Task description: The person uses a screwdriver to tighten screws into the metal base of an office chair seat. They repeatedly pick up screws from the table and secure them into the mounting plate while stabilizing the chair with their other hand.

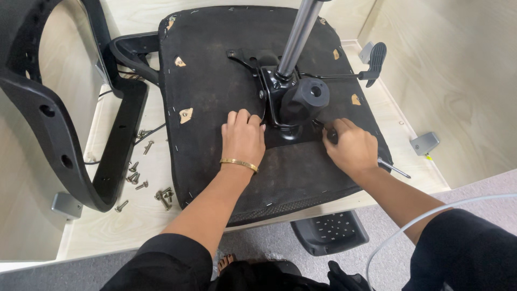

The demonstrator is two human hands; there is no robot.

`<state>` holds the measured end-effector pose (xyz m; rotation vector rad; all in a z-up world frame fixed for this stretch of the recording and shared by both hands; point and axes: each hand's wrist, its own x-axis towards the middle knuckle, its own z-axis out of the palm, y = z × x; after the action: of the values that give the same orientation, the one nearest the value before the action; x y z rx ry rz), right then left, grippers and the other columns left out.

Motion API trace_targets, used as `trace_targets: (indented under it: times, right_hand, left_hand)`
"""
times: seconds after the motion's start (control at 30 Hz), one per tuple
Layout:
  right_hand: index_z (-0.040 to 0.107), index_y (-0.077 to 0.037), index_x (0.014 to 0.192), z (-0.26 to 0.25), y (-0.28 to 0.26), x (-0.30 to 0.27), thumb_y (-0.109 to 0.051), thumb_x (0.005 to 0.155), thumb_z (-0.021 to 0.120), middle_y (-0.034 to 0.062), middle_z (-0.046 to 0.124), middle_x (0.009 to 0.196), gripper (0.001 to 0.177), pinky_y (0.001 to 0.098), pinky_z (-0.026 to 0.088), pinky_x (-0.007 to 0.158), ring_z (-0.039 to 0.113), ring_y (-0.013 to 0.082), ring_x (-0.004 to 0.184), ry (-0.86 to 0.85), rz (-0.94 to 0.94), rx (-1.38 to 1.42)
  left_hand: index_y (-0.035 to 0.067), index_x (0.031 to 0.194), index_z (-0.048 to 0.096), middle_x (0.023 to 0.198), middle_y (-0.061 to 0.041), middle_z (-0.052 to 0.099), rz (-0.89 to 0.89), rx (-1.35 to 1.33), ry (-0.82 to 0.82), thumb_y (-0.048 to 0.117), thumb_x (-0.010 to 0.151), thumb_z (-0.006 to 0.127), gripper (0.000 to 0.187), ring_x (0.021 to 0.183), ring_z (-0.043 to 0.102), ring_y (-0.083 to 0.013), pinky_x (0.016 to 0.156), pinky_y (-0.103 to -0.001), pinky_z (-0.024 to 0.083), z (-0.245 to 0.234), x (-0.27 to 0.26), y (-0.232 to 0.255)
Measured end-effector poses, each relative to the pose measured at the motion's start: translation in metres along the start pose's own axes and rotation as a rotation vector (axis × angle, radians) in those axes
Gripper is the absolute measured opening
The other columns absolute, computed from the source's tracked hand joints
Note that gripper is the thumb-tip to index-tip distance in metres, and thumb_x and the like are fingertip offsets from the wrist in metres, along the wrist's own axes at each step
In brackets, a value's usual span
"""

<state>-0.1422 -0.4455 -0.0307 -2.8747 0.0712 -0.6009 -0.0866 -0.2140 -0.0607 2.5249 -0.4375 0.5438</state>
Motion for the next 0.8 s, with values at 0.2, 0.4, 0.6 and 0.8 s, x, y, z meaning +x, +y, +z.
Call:
trace_targets:
  times: [0.2,0.4,0.6,0.8]
  right_hand:
    - [0.074,-0.010,0.099,-0.002,-0.004,0.009,-0.027,0.087,0.074,0.0084,0.074,0.097,0.021,0.0460,0.056,0.074,0.071,0.0339,0.086,0.021,0.066,0.079]
    - [0.075,-0.010,0.102,-0.003,-0.012,0.010,-0.016,0.087,0.073,0.0110,0.074,0.102,0.017,0.0446,0.057,0.073,0.071,0.0338,0.087,0.159,-0.068,0.162]
    - [0.076,-0.005,0.107,-0.011,0.012,0.029,-0.014,0.092,0.072,0.0124,0.070,0.079,0.018,0.0351,0.054,0.061,0.067,0.0218,0.065,-0.170,0.514,0.447]
    - [0.071,0.000,0.115,-0.001,0.044,0.025,-0.002,0.088,0.068,0.0066,0.064,0.076,0.026,0.0280,0.055,0.056,0.061,0.0131,0.059,-0.339,0.698,0.980]
  left_hand:
    - [0.006,0.097,0.063,0.142,-0.032,0.046,0.119,0.039,0.044,0.032,0.090,0.070,0.028,0.138,0.031,-0.0593,0.110,-0.073,0.019,-0.012,0.007,-0.018]
    - [0.007,0.104,0.061,0.149,-0.031,0.044,0.225,0.199,-0.068,0.038,0.101,0.057,0.031,0.140,0.026,-0.0660,0.109,-0.080,0.019,0.000,0.008,-0.030]
    - [0.007,0.107,0.060,0.151,-0.027,0.045,0.271,0.243,-0.099,0.033,0.102,0.054,0.028,0.136,0.024,-0.0718,0.105,-0.083,0.019,0.007,0.011,-0.032]
    - [0.001,0.107,0.056,0.155,-0.027,0.038,0.263,0.292,-0.217,0.031,0.102,0.050,0.031,0.137,0.018,-0.0723,0.106,-0.083,0.018,0.007,0.014,-0.029]
